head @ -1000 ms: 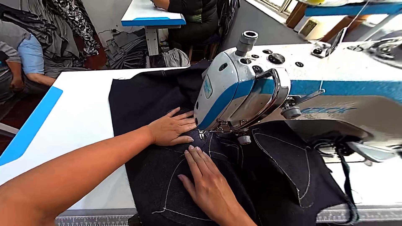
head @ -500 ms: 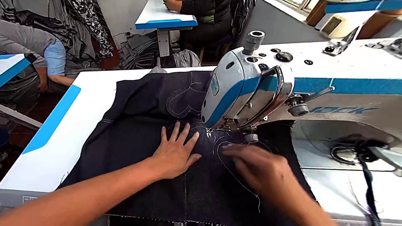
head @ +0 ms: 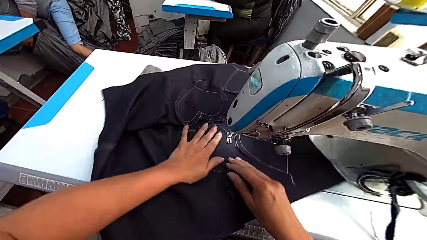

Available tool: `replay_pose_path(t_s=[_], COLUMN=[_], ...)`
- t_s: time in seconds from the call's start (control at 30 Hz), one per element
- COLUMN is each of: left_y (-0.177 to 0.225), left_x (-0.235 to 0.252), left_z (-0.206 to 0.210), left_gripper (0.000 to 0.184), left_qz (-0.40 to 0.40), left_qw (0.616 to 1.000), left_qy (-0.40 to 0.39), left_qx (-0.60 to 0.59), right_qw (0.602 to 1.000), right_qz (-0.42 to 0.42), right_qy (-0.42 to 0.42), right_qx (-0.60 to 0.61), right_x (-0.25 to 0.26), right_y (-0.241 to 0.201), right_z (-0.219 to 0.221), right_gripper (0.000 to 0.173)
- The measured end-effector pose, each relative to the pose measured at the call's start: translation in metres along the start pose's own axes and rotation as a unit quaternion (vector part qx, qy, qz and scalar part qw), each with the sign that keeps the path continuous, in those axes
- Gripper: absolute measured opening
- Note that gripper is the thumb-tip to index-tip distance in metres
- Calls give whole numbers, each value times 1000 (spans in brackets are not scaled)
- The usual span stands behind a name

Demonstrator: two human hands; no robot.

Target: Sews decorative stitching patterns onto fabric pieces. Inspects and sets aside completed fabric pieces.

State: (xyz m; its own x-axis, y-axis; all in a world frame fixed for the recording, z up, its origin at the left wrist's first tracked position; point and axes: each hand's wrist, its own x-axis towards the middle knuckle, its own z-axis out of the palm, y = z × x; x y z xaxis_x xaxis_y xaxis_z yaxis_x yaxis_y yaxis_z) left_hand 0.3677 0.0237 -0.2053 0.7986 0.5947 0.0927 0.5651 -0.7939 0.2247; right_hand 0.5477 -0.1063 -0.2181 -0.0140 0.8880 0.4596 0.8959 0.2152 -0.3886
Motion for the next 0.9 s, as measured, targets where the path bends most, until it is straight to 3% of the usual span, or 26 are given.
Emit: replay_pose_path(t_s=[0.1, 0.2, 0.9], left_y=[19, 24, -5], left_x=[-1, -1, 49], left_z=[-1, -6, -14], left_gripper=[71, 71, 70], left_qz=[-72, -95, -106], left_qw=[997, 995, 992], left_qy=[-20, -44, -68], left_qx=[9, 6, -11], right_qw=[1000, 1000, 999], right_qz=[-2, -2, -4], right_qy=[-4, 8, 23], right_qx=[7, -12, -40], right_x=[-7, -13, 13], right_y=[0, -4, 24], right_z=[-5, 0, 14], right_gripper=[41, 38, 39])
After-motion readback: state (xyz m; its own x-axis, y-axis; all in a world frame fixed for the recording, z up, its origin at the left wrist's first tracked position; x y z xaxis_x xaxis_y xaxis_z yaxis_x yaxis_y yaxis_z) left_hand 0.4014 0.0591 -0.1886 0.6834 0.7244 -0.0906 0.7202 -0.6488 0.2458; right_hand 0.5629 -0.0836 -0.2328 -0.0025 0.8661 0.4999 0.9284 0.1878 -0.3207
